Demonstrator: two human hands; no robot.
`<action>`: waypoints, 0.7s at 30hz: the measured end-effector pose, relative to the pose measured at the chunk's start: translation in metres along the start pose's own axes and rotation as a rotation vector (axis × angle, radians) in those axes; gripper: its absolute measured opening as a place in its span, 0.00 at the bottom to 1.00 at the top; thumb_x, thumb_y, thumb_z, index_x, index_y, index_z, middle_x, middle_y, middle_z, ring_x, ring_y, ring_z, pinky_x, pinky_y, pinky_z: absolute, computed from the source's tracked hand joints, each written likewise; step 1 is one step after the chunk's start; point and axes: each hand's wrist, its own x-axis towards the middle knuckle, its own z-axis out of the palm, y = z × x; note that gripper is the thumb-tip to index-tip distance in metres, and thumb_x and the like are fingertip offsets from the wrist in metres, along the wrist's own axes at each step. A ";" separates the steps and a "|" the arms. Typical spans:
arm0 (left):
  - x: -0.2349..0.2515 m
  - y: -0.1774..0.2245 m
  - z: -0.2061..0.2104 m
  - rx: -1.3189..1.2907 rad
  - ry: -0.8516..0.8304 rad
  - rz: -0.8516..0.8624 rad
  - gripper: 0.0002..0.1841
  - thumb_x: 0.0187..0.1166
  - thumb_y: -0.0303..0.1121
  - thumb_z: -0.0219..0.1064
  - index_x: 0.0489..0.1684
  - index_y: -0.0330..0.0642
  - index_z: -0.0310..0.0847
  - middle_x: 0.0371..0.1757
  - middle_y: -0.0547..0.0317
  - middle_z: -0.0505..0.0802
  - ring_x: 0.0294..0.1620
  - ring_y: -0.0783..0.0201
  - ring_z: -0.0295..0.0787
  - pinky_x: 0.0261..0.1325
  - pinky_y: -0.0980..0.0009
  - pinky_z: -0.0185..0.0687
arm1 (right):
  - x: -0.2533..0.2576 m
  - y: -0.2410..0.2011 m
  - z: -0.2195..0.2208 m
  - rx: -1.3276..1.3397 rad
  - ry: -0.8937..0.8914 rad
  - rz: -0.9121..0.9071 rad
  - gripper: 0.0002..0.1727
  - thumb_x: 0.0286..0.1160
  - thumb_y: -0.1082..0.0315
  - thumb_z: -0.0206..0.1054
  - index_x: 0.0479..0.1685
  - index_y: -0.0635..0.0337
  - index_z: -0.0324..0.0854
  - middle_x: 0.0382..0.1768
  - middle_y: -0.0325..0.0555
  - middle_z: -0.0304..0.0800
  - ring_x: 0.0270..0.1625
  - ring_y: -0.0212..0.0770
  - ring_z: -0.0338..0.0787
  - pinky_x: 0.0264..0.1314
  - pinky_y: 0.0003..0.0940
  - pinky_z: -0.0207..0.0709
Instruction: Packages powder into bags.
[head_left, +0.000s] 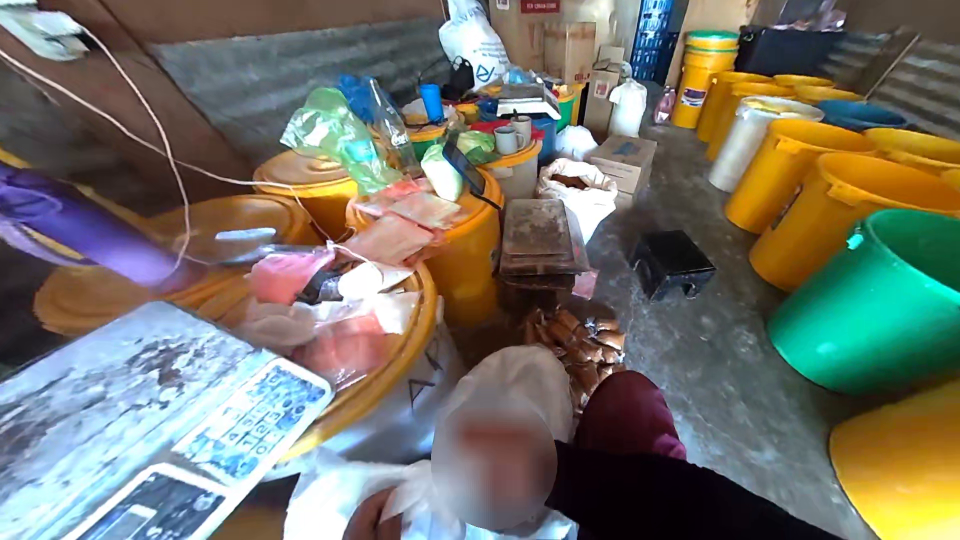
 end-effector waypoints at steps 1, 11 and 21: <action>0.000 0.000 0.004 -0.208 0.003 -0.107 0.15 0.84 0.22 0.54 0.63 0.21 0.75 0.52 0.42 0.89 0.46 0.59 0.91 0.53 0.60 0.90 | 0.002 0.003 0.001 -0.107 -0.026 -0.031 0.10 0.89 0.70 0.53 0.62 0.57 0.66 0.42 0.42 0.83 0.41 0.34 0.86 0.48 0.36 0.83; 0.001 -0.012 -0.038 -0.660 -0.379 0.103 0.13 0.71 0.36 0.75 0.52 0.61 0.90 0.40 0.74 0.94 0.37 0.80 0.89 0.42 0.81 0.87 | 0.088 -0.016 -0.035 -1.158 0.046 -0.322 0.29 0.69 0.77 0.72 0.74 0.66 0.76 0.45 0.62 0.89 0.46 0.54 0.88 0.55 0.53 0.82; 0.068 -0.062 0.075 -0.010 -0.070 -0.608 0.57 0.73 0.59 0.74 0.92 0.29 0.45 0.86 0.20 0.63 0.87 0.26 0.57 0.85 0.34 0.57 | 0.122 0.026 -0.172 -1.380 0.223 0.328 0.36 0.82 0.45 0.66 0.74 0.70 0.75 0.69 0.75 0.79 0.72 0.72 0.80 0.73 0.72 0.70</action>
